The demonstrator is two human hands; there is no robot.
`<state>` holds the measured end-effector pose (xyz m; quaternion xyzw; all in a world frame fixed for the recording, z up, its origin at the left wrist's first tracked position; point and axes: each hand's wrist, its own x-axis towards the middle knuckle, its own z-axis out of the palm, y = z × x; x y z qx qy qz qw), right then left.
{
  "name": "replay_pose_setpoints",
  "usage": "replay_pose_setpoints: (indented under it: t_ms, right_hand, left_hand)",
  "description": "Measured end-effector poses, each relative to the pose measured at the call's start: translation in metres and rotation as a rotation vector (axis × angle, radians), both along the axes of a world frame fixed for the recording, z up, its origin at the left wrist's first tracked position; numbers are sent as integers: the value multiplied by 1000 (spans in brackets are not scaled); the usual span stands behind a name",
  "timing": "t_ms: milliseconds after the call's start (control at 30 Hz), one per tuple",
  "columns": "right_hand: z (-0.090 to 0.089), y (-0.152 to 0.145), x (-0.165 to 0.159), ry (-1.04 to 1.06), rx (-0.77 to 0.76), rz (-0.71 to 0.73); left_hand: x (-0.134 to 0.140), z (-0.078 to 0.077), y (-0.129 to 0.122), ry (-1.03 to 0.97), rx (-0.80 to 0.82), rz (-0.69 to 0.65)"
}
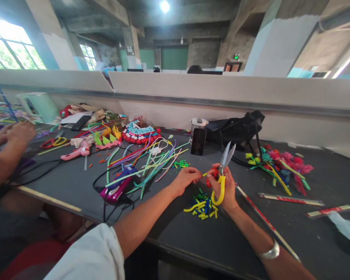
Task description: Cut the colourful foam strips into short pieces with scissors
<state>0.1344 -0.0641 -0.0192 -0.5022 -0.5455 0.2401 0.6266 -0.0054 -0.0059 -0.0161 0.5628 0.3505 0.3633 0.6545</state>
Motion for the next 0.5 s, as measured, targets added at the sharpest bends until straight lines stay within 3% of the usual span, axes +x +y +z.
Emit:
replay_pose_setpoints:
  t_ms: [233,500]
  right_hand:
    - [1,2,-2,125,-3,-16]
    - [-1,5,4,-156,-7,-99]
  left_hand:
    - [-1,-2,2,-71,-58,-8]
    - [-5,7,3,-342,-179,-21]
